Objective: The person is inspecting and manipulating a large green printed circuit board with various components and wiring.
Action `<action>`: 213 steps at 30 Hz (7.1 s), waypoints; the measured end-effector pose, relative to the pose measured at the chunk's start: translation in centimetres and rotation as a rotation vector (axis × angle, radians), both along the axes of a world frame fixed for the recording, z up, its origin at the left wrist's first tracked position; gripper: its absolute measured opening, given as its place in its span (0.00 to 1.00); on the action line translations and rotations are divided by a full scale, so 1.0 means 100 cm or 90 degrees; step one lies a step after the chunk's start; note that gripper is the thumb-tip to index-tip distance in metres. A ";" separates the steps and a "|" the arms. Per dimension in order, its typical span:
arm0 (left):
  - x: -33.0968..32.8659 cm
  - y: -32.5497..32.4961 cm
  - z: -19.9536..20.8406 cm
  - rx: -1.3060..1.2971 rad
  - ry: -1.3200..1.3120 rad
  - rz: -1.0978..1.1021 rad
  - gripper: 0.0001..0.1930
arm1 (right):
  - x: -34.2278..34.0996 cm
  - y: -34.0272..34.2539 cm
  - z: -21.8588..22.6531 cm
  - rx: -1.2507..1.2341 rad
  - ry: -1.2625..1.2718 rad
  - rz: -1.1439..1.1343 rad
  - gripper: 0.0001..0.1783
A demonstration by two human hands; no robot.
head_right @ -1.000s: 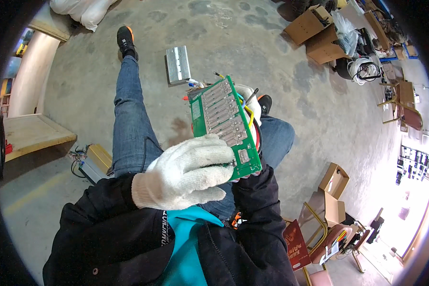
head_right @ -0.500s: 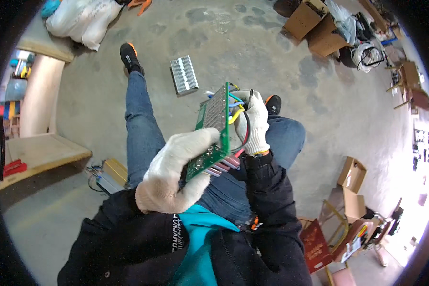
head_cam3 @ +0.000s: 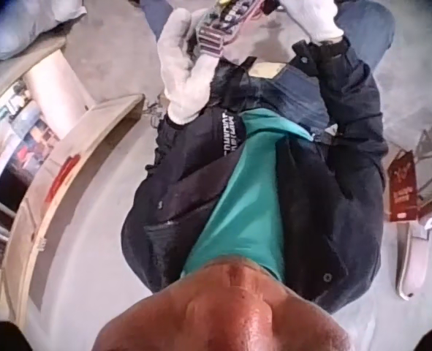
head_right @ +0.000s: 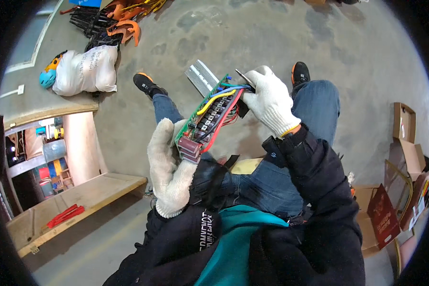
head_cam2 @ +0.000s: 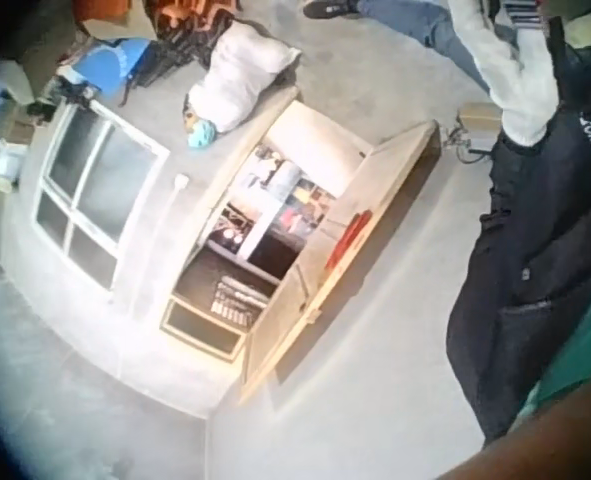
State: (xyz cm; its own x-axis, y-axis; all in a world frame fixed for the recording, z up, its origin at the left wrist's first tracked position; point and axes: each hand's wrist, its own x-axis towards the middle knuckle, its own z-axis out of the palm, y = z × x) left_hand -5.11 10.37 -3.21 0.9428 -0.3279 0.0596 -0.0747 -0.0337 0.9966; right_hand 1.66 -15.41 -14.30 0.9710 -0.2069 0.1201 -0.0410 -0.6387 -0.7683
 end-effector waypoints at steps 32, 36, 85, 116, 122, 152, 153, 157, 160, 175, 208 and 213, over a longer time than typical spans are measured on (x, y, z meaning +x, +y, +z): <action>0.005 -0.014 0.012 0.111 -0.139 0.036 0.18 | 0.001 -0.004 -0.003 0.057 -0.009 0.020 0.15; 0.002 -0.020 0.025 0.137 -0.246 -0.025 0.22 | 0.004 0.000 -0.004 0.081 -0.022 0.046 0.15; 0.013 0.000 0.016 0.226 -0.058 0.115 0.23 | 0.002 -0.002 -0.003 -0.040 -0.026 0.039 0.16; 0.021 0.024 -0.009 -0.056 0.174 0.114 0.35 | -0.001 0.001 0.008 -0.111 0.052 0.067 0.16; 0.021 0.020 -0.007 -0.043 0.155 0.109 0.40 | -0.001 0.003 0.011 -0.119 0.084 0.065 0.17; 0.009 -0.033 0.013 0.292 -0.499 -0.117 0.35 | 0.004 0.000 -0.008 0.239 -0.151 0.040 0.17; 0.008 -0.034 0.011 0.287 -0.499 -0.109 0.35 | 0.004 0.000 -0.008 0.359 -0.097 0.015 0.17; 0.005 -0.036 0.005 0.283 -0.523 -0.100 0.32 | 0.007 -0.002 -0.018 0.257 -0.134 0.056 0.18; 0.004 -0.035 0.004 0.275 -0.507 -0.105 0.31 | 0.008 -0.006 -0.026 0.291 -0.119 0.055 0.19; -0.005 -0.043 0.002 0.277 -0.508 -0.092 0.25 | 0.005 -0.001 -0.015 0.499 -0.051 0.029 0.15; 0.000 -0.056 0.008 0.281 -0.503 -0.128 0.17 | 0.006 -0.002 -0.016 0.486 -0.017 0.067 0.22; -0.001 -0.055 0.008 0.286 -0.501 -0.128 0.18 | 0.004 0.007 -0.002 0.620 -0.010 0.061 0.21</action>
